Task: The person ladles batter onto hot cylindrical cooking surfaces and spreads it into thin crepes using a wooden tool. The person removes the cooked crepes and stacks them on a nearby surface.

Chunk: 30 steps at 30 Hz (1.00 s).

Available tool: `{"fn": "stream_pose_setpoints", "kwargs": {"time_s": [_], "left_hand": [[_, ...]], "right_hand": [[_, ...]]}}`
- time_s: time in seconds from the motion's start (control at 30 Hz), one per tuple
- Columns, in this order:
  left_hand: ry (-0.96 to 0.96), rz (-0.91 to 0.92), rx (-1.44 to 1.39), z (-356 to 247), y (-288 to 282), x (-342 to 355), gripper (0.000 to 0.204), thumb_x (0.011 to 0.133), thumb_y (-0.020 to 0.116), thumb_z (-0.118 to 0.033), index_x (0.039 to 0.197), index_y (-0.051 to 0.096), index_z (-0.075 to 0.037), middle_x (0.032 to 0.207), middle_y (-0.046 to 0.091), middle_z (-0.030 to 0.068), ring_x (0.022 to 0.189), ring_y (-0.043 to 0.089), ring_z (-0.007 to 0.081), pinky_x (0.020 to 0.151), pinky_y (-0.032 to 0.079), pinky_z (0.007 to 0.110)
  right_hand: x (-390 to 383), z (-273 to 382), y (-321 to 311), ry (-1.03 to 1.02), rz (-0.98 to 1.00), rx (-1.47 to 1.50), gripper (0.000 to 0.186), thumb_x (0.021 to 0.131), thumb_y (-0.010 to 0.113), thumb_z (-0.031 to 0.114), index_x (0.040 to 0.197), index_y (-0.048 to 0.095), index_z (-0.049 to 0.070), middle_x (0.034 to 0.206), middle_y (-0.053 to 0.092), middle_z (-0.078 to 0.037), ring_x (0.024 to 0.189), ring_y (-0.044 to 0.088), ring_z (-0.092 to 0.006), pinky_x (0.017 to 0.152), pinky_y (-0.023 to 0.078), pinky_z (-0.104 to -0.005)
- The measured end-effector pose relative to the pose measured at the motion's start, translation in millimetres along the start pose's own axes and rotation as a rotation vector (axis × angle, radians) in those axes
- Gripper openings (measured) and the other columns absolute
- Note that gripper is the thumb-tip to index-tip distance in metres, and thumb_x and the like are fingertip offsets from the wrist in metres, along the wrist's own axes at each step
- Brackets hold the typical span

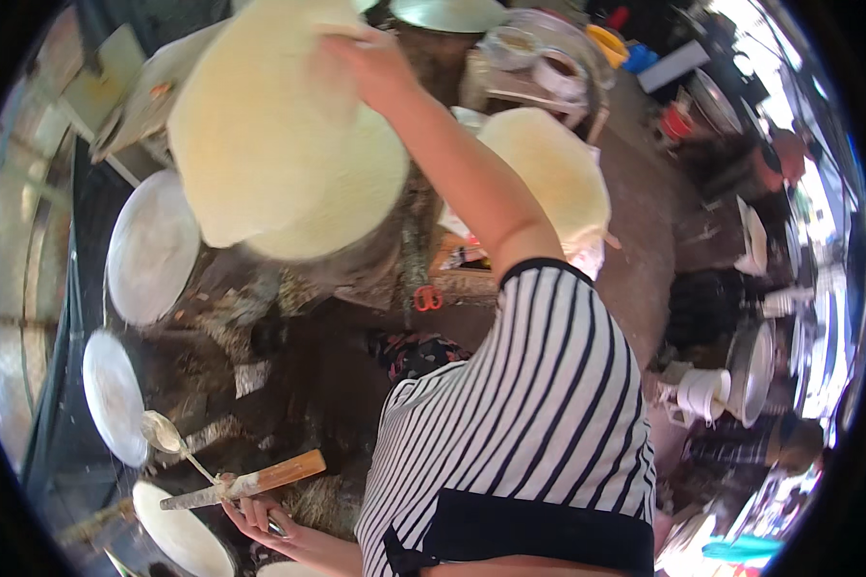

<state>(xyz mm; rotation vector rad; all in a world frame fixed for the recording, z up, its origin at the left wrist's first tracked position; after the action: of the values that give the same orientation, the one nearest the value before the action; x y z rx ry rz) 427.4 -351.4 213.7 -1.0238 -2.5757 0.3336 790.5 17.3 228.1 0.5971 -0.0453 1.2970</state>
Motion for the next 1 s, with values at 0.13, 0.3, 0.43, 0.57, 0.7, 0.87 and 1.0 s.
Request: {"fn": "stream_pose_setpoints", "kwargs": {"time_s": [0.13,0.3,0.43,0.57,0.7,0.87,1.0], "left_hand": [[0.133,0.196,-0.150,-63.0,10.3,-51.3,0.041,0.099,0.031,-0.023,0.129,0.036,0.004,0.089,0.048,0.0117,0.081,0.052,0.0111,0.084,0.047,0.028],[-0.744,0.735,-1.493,32.5,33.8,3.2,0.038,0.096,0.041,-0.020,0.129,0.035,-0.001,0.061,0.037,-0.0004,0.044,0.035,0.0046,0.041,0.033,0.017],[-0.885,0.558,-1.479,-30.6,66.5,-54.8,0.037,0.097,0.040,-0.019,0.126,0.033,0.002,0.052,0.030,-0.0026,0.037,0.027,0.0049,0.033,0.026,0.016],[-0.873,0.617,-1.576,-29.1,86.6,-83.7,0.034,0.096,0.040,-0.016,0.125,0.034,0.003,0.055,0.032,-0.0016,0.039,0.029,0.0049,0.034,0.027,0.016],[-0.865,0.537,-1.611,-63.9,97.1,-122.8,0.033,0.097,0.040,-0.015,0.124,0.032,0.002,0.054,0.032,-0.0004,0.039,0.030,0.0052,0.033,0.027,0.018],[-0.809,0.470,-1.697,-66.2,80.9,-172.7,0.035,0.098,0.035,-0.019,0.125,0.032,0.004,0.055,0.032,-0.0006,0.038,0.028,0.0054,0.035,0.027,0.017],[-0.717,0.078,-1.565,-66.2,70.7,-229.0,0.032,0.097,0.038,-0.016,0.120,0.038,0.005,0.055,0.037,0.0005,0.040,0.034,0.0052,0.031,0.031,0.018]], "right_hand": [[-107.7,113.4,-237.1,0.042,-0.450,-0.028,0.028,0.082,0.063,0.011,0.107,0.059,-0.002,0.096,0.063,-0.010,0.082,0.062,-0.0186,0.068,0.051,-0.0318],[-259.4,98.7,-444.5,0.243,-0.826,0.065,0.037,0.083,0.060,0.011,0.116,0.052,-0.004,0.109,0.059,-0.013,0.093,0.060,-0.0216,0.074,0.049,-0.0326],[-328.4,67.6,-512.8,0.588,-1.121,-0.037,0.045,0.081,0.063,0.013,0.118,0.049,-0.008,0.112,0.058,-0.016,0.099,0.058,-0.0259,0.084,0.049,-0.0350],[-347.7,49.7,-538.3,0.792,-1.046,-0.235,0.042,0.077,0.068,0.022,0.104,0.059,-0.009,0.098,0.062,-0.020,0.083,0.062,-0.0291,0.072,0.049,-0.0365],[-350.0,33.5,-598.2,0.790,-0.917,-0.269,0.039,0.077,0.067,0.023,0.099,0.060,-0.009,0.090,0.063,-0.019,0.073,0.063,-0.0263,0.058,0.050,-0.0349],[-284.6,124.6,-565.4,1.173,-0.630,-0.827,0.045,0.080,0.057,0.037,0.091,0.061,-0.006,0.086,0.063,-0.015,0.072,0.063,-0.0229,0.055,0.052,-0.0328],[-243.0,151.3,-557.7,0.836,-0.279,-1.713,0.037,0.085,0.054,0.034,0.100,0.060,0.001,0.069,0.062,-0.012,0.060,0.063,-0.0210,0.054,0.049,-0.0335]]}}
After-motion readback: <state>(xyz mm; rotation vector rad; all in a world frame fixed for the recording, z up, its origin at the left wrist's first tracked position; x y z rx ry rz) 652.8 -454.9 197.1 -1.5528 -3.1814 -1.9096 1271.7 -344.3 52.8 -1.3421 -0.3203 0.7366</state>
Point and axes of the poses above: each hand's wrist, its own x-axis towards the middle knuckle, its own y-axis out of the palm, z = x × y, the point moved 1 cm from there along x, towards the middle knuckle
